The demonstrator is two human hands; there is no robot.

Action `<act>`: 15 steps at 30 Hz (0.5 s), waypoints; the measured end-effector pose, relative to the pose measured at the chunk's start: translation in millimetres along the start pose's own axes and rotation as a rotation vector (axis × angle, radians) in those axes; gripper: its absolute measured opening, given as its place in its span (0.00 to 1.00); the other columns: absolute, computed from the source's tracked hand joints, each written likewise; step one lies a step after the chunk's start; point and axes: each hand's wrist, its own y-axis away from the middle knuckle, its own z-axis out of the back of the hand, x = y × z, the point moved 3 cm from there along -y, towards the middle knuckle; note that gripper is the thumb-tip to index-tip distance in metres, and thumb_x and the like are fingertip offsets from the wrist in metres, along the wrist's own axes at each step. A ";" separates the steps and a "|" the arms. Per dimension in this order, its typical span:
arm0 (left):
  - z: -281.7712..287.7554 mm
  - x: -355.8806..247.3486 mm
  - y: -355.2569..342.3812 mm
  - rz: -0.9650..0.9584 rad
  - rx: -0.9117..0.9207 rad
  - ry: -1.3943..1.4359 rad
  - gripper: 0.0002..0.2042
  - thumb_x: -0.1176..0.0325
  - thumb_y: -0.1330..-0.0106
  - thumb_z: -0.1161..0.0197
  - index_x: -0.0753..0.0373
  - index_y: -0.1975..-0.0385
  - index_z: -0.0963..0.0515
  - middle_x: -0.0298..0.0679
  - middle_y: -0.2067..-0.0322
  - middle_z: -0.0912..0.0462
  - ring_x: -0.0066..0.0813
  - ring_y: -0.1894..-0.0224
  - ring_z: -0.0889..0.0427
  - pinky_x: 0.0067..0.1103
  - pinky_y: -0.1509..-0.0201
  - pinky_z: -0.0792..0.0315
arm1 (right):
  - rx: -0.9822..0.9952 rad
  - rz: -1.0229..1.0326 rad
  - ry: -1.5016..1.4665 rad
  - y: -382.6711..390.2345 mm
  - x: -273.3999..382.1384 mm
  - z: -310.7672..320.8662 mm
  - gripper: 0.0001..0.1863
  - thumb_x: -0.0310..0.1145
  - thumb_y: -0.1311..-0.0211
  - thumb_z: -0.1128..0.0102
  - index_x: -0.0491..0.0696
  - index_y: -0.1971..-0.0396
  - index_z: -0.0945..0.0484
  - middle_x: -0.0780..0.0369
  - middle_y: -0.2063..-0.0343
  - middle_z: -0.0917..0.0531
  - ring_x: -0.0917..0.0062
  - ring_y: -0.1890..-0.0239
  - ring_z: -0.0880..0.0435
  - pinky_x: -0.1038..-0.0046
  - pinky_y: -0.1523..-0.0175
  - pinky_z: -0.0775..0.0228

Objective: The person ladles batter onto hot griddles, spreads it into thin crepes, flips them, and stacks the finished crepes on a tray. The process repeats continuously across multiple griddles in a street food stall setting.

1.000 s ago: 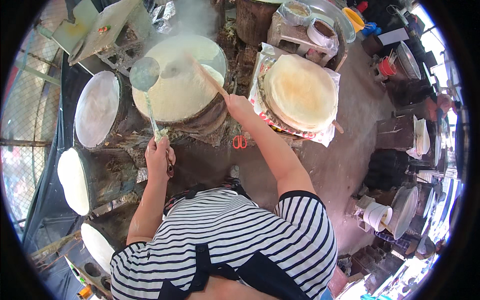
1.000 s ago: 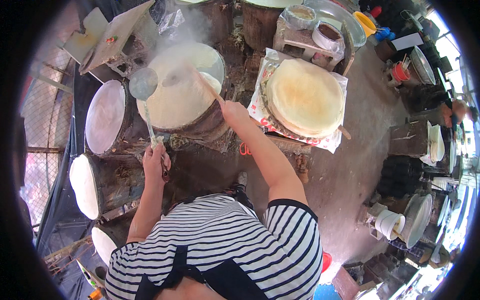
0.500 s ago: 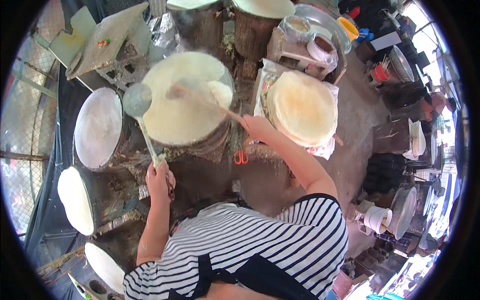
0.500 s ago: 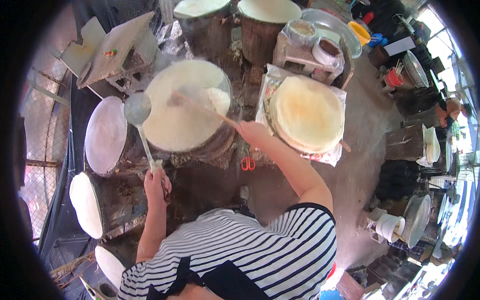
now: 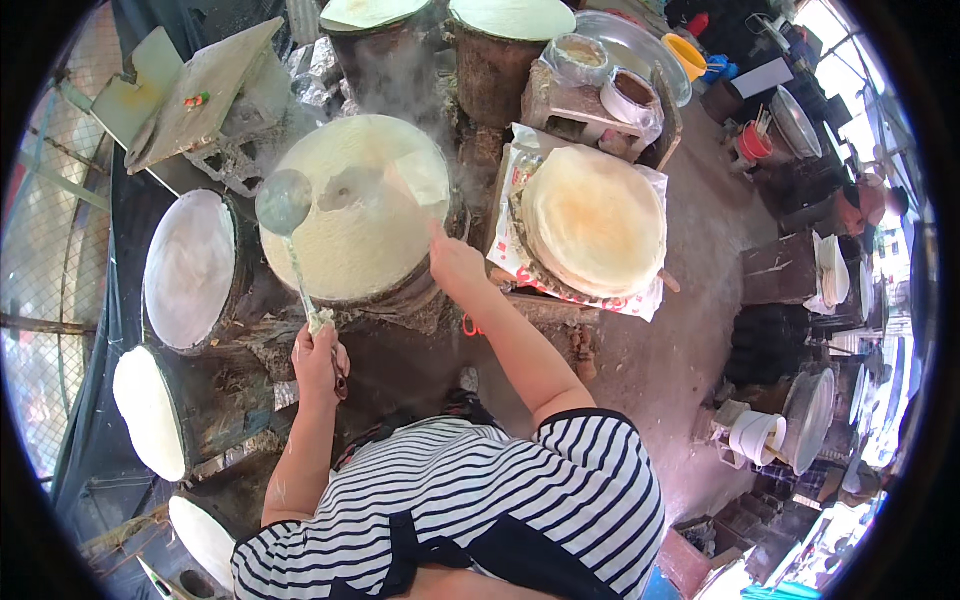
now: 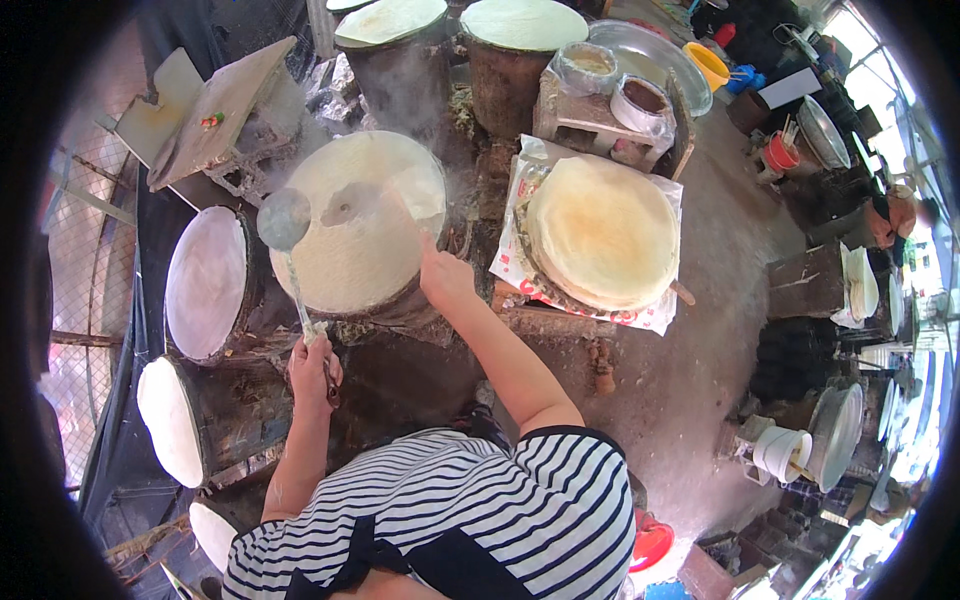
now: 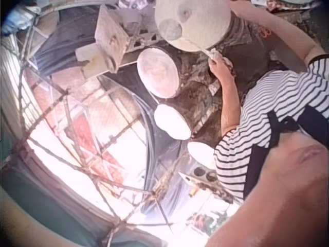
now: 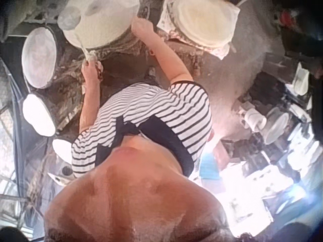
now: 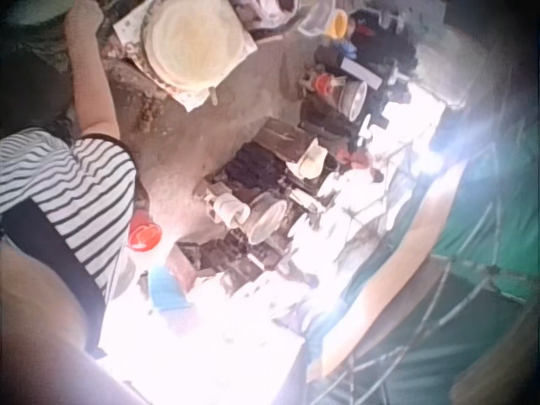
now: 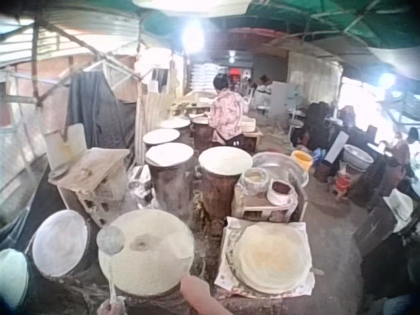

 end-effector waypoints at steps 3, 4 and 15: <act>-0.2 0.2 1.0 0.000 0.027 -0.001 0.07 0.67 0.34 0.47 0.59 0.73 0.34 0.29 0.83 0.35 0.17 0.91 0.36 0.16 0.91 0.42 | -0.088 -0.094 -0.024 19.4 -7.9 -2.9 0.26 0.30 0.41 0.59 0.46 0.41 0.41 0.51 0.74 0.20 0.56 0.72 0.18 0.57 0.67 0.27; -0.5 0.1 0.4 0.003 0.036 0.008 0.06 0.68 0.35 0.47 0.59 0.72 0.34 0.30 0.83 0.35 0.17 0.90 0.36 0.17 0.91 0.41 | -0.109 -0.132 -0.041 23.4 -10.9 -4.3 0.26 0.29 0.42 0.59 0.46 0.41 0.41 0.51 0.75 0.20 0.57 0.73 0.18 0.58 0.67 0.27; 15.9 0.7 2.5 0.036 0.080 0.024 0.06 0.68 0.35 0.47 0.60 0.72 0.33 0.30 0.82 0.34 0.17 0.90 0.35 0.17 0.90 0.40 | -0.138 0.027 0.010 35.9 28.0 -28.6 0.26 0.30 0.40 0.61 0.43 0.40 0.43 0.48 0.79 0.21 0.53 0.72 0.20 0.55 0.66 0.29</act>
